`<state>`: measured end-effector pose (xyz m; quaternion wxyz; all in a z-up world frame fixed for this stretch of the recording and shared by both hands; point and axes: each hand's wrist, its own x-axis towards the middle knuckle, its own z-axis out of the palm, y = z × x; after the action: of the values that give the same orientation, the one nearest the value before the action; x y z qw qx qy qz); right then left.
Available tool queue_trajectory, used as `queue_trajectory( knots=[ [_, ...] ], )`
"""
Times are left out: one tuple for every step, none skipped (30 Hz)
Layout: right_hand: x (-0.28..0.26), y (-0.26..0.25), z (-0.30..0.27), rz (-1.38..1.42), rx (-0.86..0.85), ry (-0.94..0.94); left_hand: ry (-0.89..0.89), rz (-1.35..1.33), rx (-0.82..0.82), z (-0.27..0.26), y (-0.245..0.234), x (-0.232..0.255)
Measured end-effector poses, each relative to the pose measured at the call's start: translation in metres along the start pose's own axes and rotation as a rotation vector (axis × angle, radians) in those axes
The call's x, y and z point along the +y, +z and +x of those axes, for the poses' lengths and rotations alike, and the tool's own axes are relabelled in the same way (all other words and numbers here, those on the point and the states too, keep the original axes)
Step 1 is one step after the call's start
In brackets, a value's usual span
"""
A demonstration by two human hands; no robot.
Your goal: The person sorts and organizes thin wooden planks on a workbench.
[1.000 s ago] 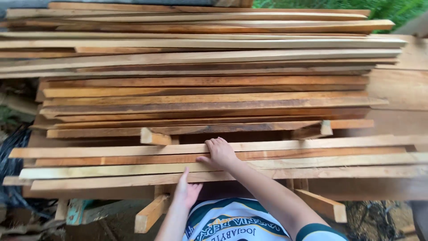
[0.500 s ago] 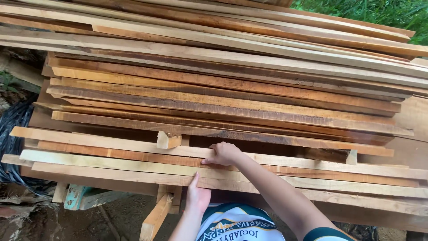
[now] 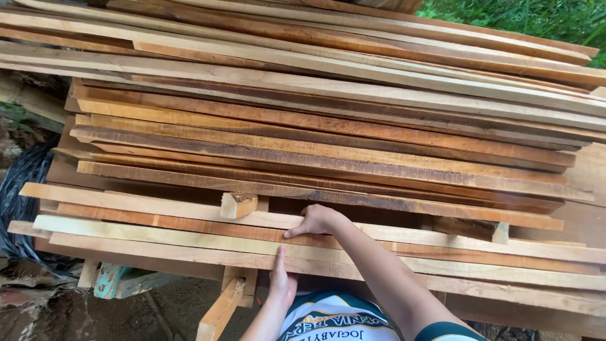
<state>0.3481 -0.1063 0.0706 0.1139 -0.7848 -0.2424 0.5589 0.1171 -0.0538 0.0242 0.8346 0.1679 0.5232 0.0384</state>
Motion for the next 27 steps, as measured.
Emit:
queue_trajectory(
  knots=[
    [-0.005,-0.003,-0.01,0.004,0.002,0.003,-0.003,0.004,-0.002,-0.004,0.002,0.003],
    [-0.01,-0.007,-0.021,-0.025,0.034,0.005,-0.018,0.027,-0.011,-0.007,0.005,0.005],
    [-0.016,-0.01,-0.032,-0.054,0.065,0.007,-0.032,0.051,-0.019,-0.011,0.006,0.007],
    [-0.021,-0.013,-0.04,-0.06,0.072,-0.002,-0.02,0.048,-0.024,-0.01,0.004,0.009],
    [-0.026,-0.016,-0.05,-0.085,0.121,-0.035,-0.027,0.075,-0.041,-0.009,0.002,0.009],
    [-0.031,-0.016,-0.06,-0.099,0.175,-0.062,-0.038,0.114,-0.061,-0.008,-0.001,0.013],
    [-0.028,-0.009,-0.064,-0.094,0.187,-0.067,-0.03,0.123,-0.068,-0.007,-0.006,0.018],
    [-0.022,-0.003,-0.069,-0.097,0.307,-0.124,-0.066,0.169,-0.083,-0.004,-0.006,0.02],
    [-0.016,0.003,-0.074,-0.101,0.428,-0.18,-0.101,0.217,-0.097,0.0,-0.007,0.023],
    [-0.004,0.023,-0.084,-0.096,0.435,-0.177,-0.102,0.224,-0.101,-0.003,-0.012,0.024],
    [0.007,0.043,-0.093,-0.124,0.613,-0.245,-0.147,0.304,-0.1,-0.005,-0.016,0.026],
    [0.017,0.058,-0.1,-0.158,0.798,-0.317,-0.183,0.383,-0.104,-0.003,-0.016,0.031],
    [0.028,0.073,-0.108,-0.16,0.812,-0.319,-0.175,0.388,-0.115,0.006,-0.022,0.035],
    [0.042,0.089,-0.116,-0.211,0.896,-0.31,-0.186,0.483,-0.119,0.016,-0.027,0.035],
    [0.057,0.105,-0.125,-0.264,0.98,-0.301,-0.195,0.579,-0.123,0.025,-0.032,0.034],
    [0.062,0.113,-0.137,-0.266,0.985,-0.294,-0.198,0.581,-0.13,0.018,-0.029,0.036],
    [0.068,0.121,-0.149,-0.272,0.926,-0.196,-0.187,0.65,-0.113,0.011,-0.025,0.038],
    [0.074,0.127,-0.16,-0.276,0.869,-0.098,-0.173,0.721,-0.098,0.007,-0.019,0.04],
    [0.075,0.128,-0.168,-0.277,0.877,-0.091,-0.173,0.725,-0.108,0.008,-0.02,0.037],
    [0.075,0.128,-0.175,-0.292,0.787,-0.011,-0.172,0.768,-0.096,0.009,-0.02,0.036],
    [0.075,0.127,-0.182,-0.305,0.696,0.068,-0.171,0.81,-0.083,0.01,-0.018,0.035],
    [0.074,0.128,-0.185,-0.299,0.702,0.073,-0.17,0.82,-0.088,0.005,-0.021,0.028],
    [0.074,0.128,-0.188,-0.319,0.63,0.105,-0.197,0.953,-0.13,-0.001,-0.024,0.02],
    [0.072,0.126,-0.188,-0.333,0.563,0.138,-0.221,1.094,-0.174,-0.004,-0.023,0.017],
    [0.071,0.125,-0.188,-0.319,0.576,0.145,-0.217,1.113,-0.182,-0.009,-0.023,0.009],
    [0.072,0.125,-0.19,-0.317,0.56,0.144,-0.149,1.278,-0.279,-0.014,-0.022,-0.001],
    [0.072,0.125,-0.191,-0.314,0.544,0.143,-0.076,1.44,-0.38,-0.019,-0.021,-0.01]
  ],
)
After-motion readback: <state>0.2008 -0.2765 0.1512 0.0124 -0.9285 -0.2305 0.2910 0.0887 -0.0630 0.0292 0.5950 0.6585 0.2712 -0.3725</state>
